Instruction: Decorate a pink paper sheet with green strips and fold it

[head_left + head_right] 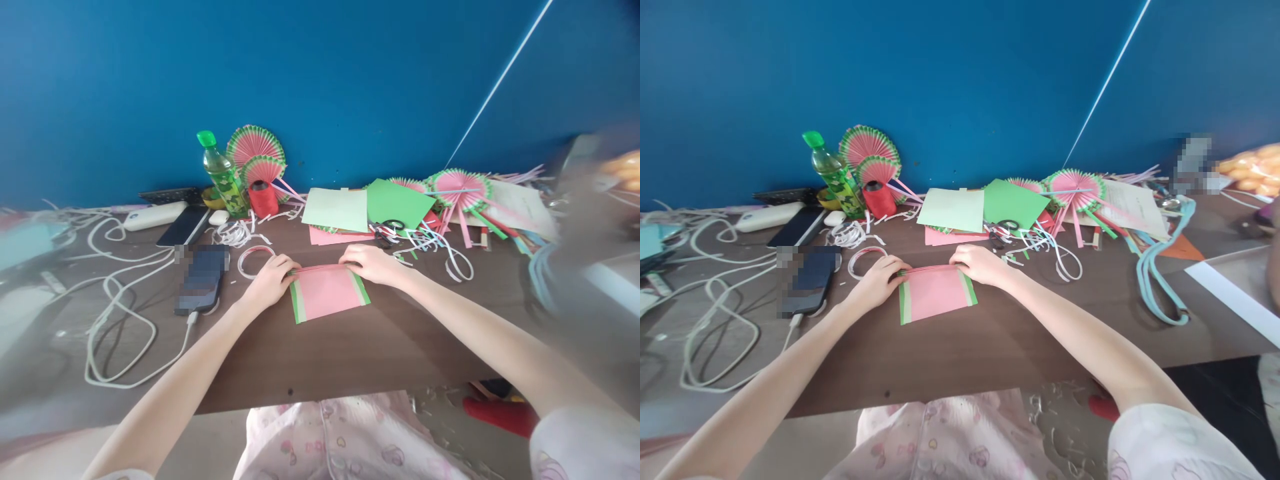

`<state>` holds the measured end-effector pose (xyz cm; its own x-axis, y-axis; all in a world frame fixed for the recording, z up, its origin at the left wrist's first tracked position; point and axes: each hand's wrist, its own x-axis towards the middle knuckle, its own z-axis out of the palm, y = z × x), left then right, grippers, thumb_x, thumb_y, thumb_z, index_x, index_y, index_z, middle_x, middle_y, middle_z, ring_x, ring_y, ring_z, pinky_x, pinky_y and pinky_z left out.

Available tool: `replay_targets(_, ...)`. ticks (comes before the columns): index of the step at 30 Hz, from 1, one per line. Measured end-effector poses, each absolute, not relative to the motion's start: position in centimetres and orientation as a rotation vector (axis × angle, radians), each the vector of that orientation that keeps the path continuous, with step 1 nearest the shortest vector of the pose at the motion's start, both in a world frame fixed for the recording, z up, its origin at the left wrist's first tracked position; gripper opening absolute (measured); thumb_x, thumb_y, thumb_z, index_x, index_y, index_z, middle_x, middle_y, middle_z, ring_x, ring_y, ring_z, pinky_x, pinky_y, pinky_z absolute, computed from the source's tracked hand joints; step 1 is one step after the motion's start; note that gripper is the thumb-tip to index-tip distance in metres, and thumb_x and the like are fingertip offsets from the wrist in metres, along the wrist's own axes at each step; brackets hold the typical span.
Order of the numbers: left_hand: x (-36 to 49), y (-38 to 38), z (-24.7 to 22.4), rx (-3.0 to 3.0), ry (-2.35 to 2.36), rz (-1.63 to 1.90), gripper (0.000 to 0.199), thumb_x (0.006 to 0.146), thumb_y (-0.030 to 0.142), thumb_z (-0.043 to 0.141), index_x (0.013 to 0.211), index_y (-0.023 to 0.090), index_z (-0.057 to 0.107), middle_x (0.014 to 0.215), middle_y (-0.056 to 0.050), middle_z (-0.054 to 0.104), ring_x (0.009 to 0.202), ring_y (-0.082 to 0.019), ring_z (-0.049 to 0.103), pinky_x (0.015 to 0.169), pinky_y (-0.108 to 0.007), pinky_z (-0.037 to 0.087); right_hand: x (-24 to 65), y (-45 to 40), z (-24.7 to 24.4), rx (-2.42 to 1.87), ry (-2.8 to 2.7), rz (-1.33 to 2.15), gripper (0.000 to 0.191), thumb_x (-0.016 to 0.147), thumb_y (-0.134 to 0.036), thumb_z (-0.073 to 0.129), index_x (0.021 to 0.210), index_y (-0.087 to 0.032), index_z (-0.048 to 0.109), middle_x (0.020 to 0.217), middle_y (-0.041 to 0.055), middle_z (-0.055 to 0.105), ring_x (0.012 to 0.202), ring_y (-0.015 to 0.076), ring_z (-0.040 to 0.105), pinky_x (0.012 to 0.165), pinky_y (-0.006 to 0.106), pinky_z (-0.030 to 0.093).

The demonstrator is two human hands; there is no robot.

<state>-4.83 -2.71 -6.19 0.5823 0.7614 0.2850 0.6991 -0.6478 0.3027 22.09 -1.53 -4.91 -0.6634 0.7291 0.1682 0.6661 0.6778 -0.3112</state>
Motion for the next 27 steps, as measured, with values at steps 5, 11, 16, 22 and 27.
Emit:
replay_targets(5,-4.7,-2.6,-6.5,2.686,1.256,0.615,0.018,0.087,0.018,0.04,0.091,0.015,0.058,0.089,-0.007,0.058,0.084,-0.018,0.054,0.08,-0.034,0.046,22.3,-1.5,-5.1,-1.095,-2.591,0.338,0.023,0.086,-0.016,0.044,0.096,-0.017,0.065,0.09,0.0084,0.062,0.085,0.0192,0.058,0.075,0.033,0.046)
replay_targets(11,-4.7,-2.8,-6.1,2.855,1.254,0.567,0.02,0.087,0.016,0.039,0.091,0.015,0.059,0.088,-0.007,0.06,0.082,-0.018,0.055,0.077,-0.032,0.045,22.2,-1.2,-5.0,-1.069,-2.638,0.297,0.023,0.085,-0.015,0.046,0.095,-0.016,0.066,0.09,0.0083,0.064,0.086,0.0201,0.058,0.077,0.033,0.046)
replay_targets(16,-4.3,-3.3,-5.4,3.004,1.34,0.419,0.023,0.086,0.013,0.038,0.087,0.015,0.061,0.083,-0.007,0.061,0.077,-0.019,0.055,0.072,-0.031,0.045,21.9,-1.1,-4.8,-1.116,-2.715,0.24,0.024,0.084,-0.011,0.045,0.096,-0.013,0.066,0.093,0.0098,0.065,0.089,0.0218,0.058,0.077,0.034,0.045)
replay_targets(22,-3.8,-3.7,-5.1,3.154,1.354,0.202,0.026,0.081,0.004,0.037,0.086,0.013,0.061,0.082,-0.008,0.058,0.076,-0.019,0.052,0.071,-0.031,0.044,21.5,-1.4,-4.4,-1.206,-2.774,0.174,0.027,0.084,-0.007,0.042,0.095,-0.015,0.065,0.093,0.0084,0.064,0.09,0.0207,0.056,0.069,0.03,0.042)
replay_targets(27,-4.0,-3.9,-5.3,3.259,1.259,0.155,0.027,0.078,0.0,0.039,0.086,0.014,0.061,0.085,-0.009,0.058,0.076,-0.019,0.05,0.07,-0.031,0.044,21.6,-1.8,-4.7,-1.201,-2.77,0.093,0.023,0.084,-0.009,0.044,0.092,-0.016,0.064,0.085,0.0061,0.062,0.083,0.0177,0.054,0.064,0.027,0.037)
